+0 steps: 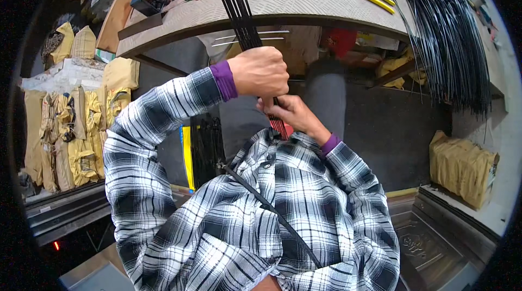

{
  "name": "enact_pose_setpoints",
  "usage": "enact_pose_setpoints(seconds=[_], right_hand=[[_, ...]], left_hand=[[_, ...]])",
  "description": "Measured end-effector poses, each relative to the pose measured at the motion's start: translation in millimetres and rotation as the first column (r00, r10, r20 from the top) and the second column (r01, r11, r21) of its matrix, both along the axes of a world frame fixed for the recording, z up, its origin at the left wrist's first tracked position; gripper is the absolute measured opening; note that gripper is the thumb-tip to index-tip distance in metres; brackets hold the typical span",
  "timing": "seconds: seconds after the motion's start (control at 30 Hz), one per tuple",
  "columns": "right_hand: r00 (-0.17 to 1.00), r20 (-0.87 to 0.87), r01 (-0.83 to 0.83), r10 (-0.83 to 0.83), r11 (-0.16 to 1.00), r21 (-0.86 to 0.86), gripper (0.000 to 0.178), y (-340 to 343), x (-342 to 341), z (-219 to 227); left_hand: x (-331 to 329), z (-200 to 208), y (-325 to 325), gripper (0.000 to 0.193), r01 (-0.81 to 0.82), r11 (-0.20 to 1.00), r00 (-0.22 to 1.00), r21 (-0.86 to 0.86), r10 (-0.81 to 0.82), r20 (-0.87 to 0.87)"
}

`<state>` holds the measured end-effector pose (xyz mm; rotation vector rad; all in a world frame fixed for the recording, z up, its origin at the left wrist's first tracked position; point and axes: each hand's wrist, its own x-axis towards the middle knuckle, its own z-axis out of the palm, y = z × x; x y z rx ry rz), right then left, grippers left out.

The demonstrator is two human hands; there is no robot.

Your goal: Assemble electrical wire bundles into connectors and use crimping tools to secure terminals.

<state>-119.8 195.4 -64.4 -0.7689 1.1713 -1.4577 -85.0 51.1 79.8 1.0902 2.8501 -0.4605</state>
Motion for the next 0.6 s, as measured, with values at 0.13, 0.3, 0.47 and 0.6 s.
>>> enact_pose_setpoints(seconds=[0.13, 0.3, 0.47, 0.6], right_hand=[[0.744, -0.612, 0.115, -0.267, 0.954, -0.277, 0.015, 3, -11, 12], [0.875, -0.470, 0.023, -0.113, 0.981, -0.194, 0.015, -5, -9, 20], [0.719, -0.680, -0.300, 0.143, 0.947, -0.118, 0.035, 7, -15, 30], [0.668, -0.699, -0.375, 0.257, 0.927, -0.018, 0.043, -18, -74, 111]], left_hand=[[0, -8, 7, 0.011, 0.197, 0.962, 0.964, 0.190, -0.155, -0.215], [69, -35, -19, 0.033, -0.064, 0.292, 0.791, 0.954, 0.598, -0.130], [57, -45, 31, 0.038, -0.172, -0.649, 0.889, 0.741, 0.222, 0.401], [53, -48, 41, 0.041, -0.111, -0.741, 0.952, 0.662, 0.113, 0.286]])
